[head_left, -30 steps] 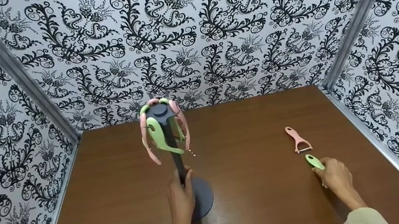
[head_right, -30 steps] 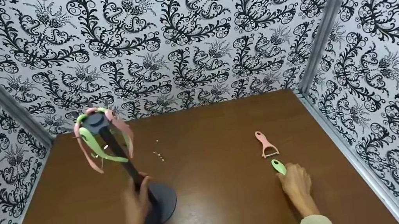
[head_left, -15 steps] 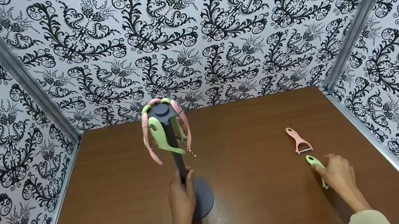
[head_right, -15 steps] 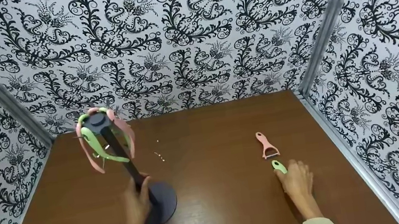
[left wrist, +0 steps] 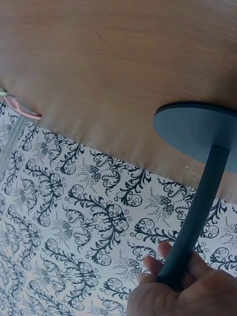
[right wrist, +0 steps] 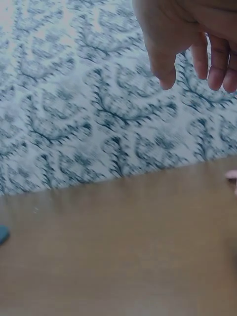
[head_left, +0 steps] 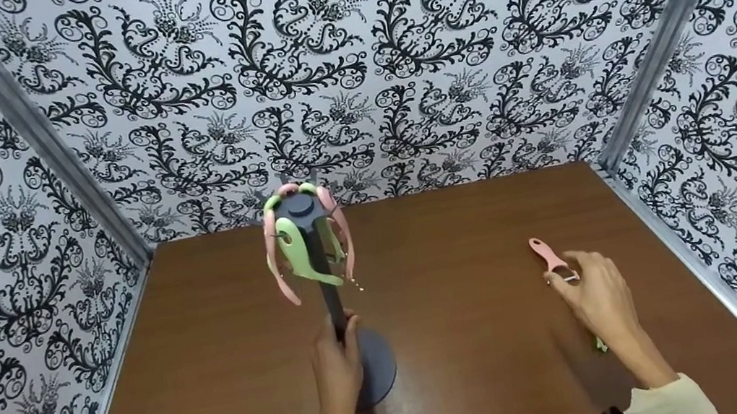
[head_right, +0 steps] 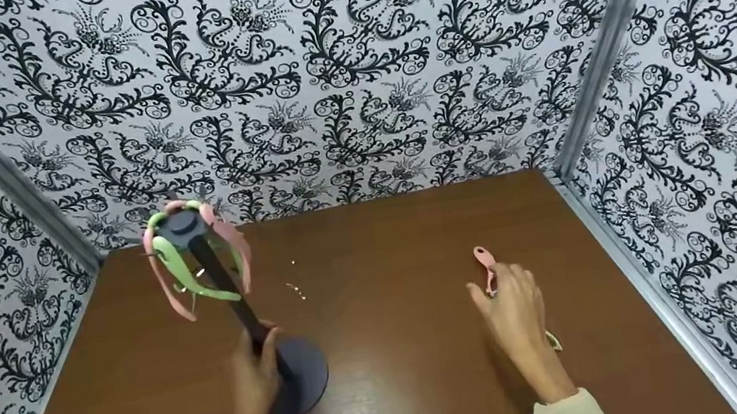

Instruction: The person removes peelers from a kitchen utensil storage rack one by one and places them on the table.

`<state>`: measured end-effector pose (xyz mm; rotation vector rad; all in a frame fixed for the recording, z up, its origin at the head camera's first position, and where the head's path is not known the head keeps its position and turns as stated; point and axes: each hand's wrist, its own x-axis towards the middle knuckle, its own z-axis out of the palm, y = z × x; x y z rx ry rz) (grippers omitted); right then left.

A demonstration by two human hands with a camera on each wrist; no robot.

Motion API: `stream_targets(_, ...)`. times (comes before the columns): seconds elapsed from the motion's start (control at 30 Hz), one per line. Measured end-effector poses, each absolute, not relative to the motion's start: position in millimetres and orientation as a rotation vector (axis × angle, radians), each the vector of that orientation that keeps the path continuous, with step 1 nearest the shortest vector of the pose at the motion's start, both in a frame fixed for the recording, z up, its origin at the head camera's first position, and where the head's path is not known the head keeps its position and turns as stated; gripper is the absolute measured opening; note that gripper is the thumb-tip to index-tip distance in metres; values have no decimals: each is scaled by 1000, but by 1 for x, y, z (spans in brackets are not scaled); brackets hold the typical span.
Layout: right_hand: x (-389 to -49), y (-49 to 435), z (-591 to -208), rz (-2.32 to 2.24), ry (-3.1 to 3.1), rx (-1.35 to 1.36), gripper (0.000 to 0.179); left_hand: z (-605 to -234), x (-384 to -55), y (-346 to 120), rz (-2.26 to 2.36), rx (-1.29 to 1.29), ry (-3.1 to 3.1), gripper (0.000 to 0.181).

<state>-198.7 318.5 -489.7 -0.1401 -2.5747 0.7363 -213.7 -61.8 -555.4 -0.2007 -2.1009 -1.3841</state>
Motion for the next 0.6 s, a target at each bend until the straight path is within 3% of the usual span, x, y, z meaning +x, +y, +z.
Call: stream_targets(0.6, -198, 262, -436, 800, -2308, 146, 36, -554, -214, -59, -1412, -192, -2120, 6)
